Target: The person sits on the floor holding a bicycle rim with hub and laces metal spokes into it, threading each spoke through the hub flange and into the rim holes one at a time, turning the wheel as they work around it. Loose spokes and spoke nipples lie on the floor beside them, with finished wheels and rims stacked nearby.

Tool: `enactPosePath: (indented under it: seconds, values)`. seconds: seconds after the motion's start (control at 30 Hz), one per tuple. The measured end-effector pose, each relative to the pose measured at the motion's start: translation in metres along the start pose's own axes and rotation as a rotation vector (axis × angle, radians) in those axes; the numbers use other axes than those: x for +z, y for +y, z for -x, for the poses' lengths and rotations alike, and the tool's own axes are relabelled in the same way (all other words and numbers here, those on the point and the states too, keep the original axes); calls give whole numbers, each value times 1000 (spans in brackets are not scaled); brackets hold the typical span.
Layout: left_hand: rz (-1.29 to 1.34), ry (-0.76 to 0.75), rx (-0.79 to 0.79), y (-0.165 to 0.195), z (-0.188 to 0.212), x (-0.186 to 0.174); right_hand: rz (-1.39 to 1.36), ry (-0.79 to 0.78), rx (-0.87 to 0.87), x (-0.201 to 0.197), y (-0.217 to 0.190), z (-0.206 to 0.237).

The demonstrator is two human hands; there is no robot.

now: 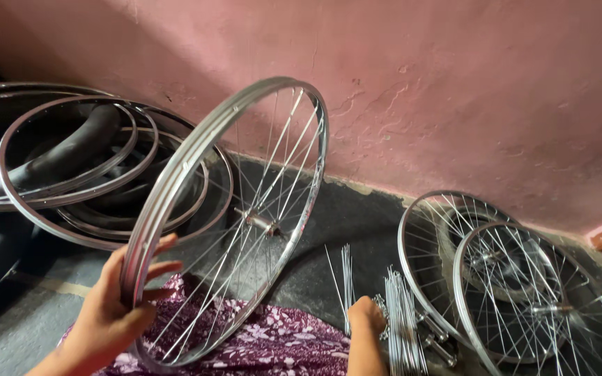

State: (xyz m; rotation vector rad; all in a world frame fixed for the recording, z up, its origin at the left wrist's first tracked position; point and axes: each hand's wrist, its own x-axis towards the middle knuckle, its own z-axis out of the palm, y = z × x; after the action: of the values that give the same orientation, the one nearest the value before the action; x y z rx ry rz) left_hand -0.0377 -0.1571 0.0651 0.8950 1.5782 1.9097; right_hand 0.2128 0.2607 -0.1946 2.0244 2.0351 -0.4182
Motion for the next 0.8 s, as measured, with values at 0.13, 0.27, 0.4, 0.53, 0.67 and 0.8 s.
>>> enactPosePath:
  seconds: [0.13,0.27,0.4,0.53,0.67,0.8]
  values:
    - [-67,-2,10,10,-18,-4,-104,99,13,-15,13,8]
    - [-65,-13,-18,16,-40,-18,-532,328,-106,-23,25,26]
    - [-51,17,-51,18,-57,-34,-1230,491,-565,-23,31,68]
    - [-8,-14,-32,19,-60,-45,-1224,466,-601,-34,36,107]
    - [-55,-2,-43,16,-58,-46,-1119,457,-703,-49,29,122]
    - [-66,-37,-5,12,-48,-46,-1098,490,-802,-49,15,121]
